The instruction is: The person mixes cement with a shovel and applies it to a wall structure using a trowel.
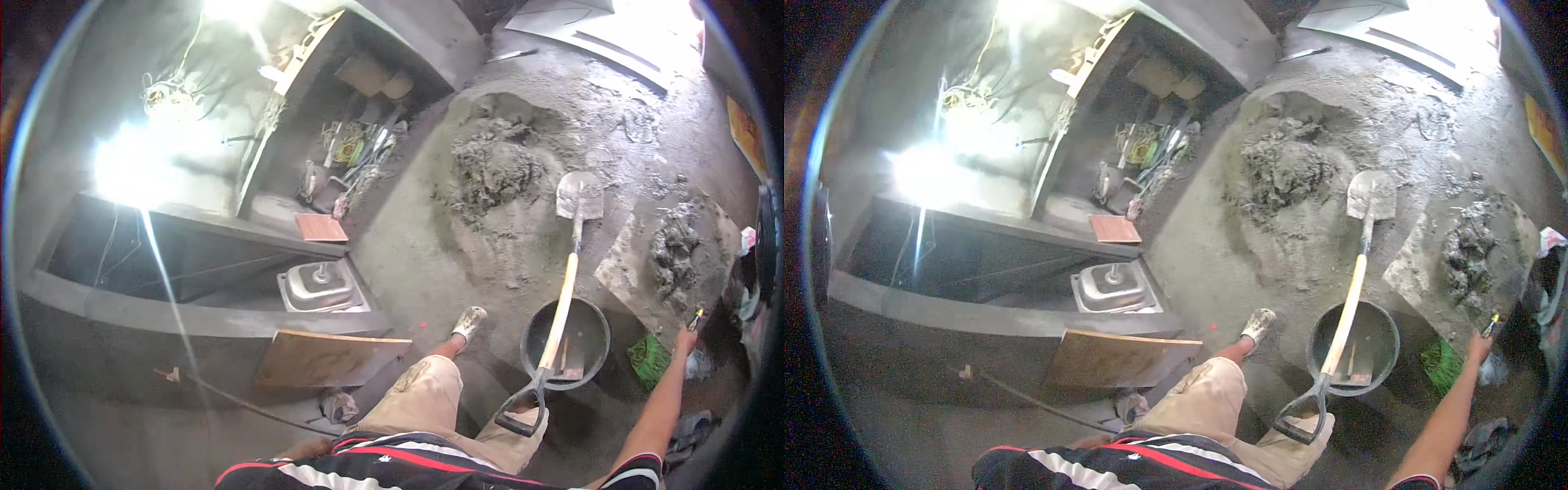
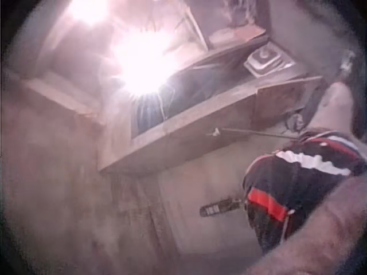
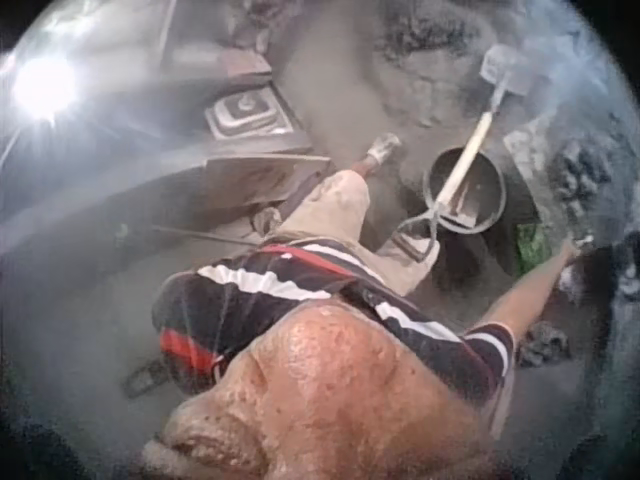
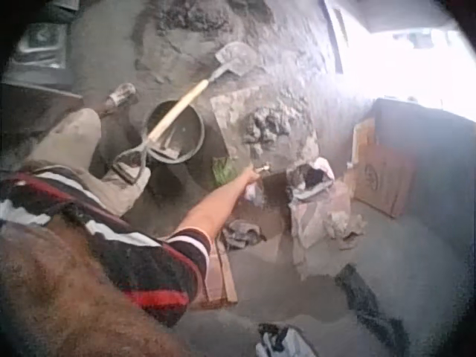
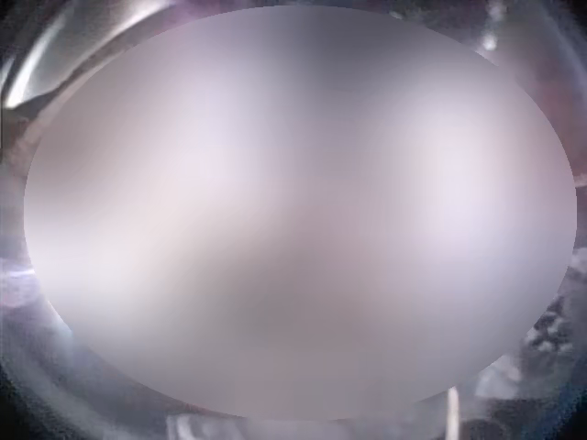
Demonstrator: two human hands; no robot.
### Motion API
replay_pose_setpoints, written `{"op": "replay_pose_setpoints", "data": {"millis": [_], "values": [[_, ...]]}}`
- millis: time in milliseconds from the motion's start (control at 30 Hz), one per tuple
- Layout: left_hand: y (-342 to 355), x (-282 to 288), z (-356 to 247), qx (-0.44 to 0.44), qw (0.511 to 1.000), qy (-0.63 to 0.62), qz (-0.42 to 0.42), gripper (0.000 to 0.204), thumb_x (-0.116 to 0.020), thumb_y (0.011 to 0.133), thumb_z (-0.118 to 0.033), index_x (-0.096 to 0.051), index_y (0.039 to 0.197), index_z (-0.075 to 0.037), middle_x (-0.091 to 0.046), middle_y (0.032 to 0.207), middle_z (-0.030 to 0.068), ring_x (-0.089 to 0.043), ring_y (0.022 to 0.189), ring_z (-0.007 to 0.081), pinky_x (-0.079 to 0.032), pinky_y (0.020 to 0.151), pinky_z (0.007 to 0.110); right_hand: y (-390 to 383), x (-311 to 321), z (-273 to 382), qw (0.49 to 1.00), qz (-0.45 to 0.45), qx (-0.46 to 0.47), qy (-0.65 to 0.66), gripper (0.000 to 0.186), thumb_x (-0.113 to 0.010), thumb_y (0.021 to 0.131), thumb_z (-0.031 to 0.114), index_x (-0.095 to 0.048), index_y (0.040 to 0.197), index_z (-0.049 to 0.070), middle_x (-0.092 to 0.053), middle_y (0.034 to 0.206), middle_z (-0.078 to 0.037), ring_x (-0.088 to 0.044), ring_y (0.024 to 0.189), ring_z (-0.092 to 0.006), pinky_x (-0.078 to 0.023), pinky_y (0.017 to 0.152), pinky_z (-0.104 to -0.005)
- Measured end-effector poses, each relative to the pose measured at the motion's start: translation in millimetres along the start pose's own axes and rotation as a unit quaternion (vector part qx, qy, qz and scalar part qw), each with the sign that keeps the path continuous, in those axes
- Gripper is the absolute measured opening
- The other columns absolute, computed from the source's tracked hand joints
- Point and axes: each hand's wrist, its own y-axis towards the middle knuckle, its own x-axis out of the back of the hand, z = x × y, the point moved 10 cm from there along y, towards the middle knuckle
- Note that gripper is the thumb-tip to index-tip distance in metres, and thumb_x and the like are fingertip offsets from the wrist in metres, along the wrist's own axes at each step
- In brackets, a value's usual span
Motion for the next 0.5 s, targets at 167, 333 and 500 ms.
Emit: {"op": "replay_pose_setpoints", "data": {"millis": [167, 333, 500], "values": [[-20, 24, 2, 0.018, 0.994, -0.055, -0.095, 0.029, -0.057, 0.089, -0.034, -0.070, 0.099, -0.010, -0.067, 0.088, 0.0064, -0.064, 0.074, 0.0222, -0.054, 0.068, 0.040, -38, -55, 28, 0.925, 0.081, -0.212, 0.305, 0.049, -0.067, 0.083, 0.052, -0.058, 0.096, 0.005, -0.060, 0.085, -0.010, -0.058, 0.071, -0.0268, -0.047, 0.064, -0.0379], [38, 63, -98, -0.189, 0.971, 0.138, -0.056, 0.033, -0.060, 0.085, -0.033, -0.070, 0.100, -0.005, -0.070, 0.093, 0.0149, -0.066, 0.080, 0.0248, -0.053, 0.072, 0.040, -137, 29, 122, 0.709, 0.145, -0.124, 0.679, 0.018, -0.058, 0.097, 0.030, -0.055, 0.102, 0.013, -0.053, 0.081, -0.001, -0.046, 0.064, -0.0117, -0.043, 0.061, -0.0297], [80, 127, -196, -0.293, 0.936, 0.157, -0.117, 0.035, -0.065, 0.082, -0.032, -0.071, 0.101, -0.005, -0.071, 0.095, 0.0171, -0.068, 0.084, 0.0275, -0.052, 0.075, 0.039, -380, 124, 240, 0.763, 0.143, 0.002, 0.630, 0.032, -0.062, 0.096, 0.025, -0.054, 0.124, 0.011, -0.058, 0.098, -0.002, -0.053, 0.088, -0.0091, -0.044, 0.071, -0.0285]]}}
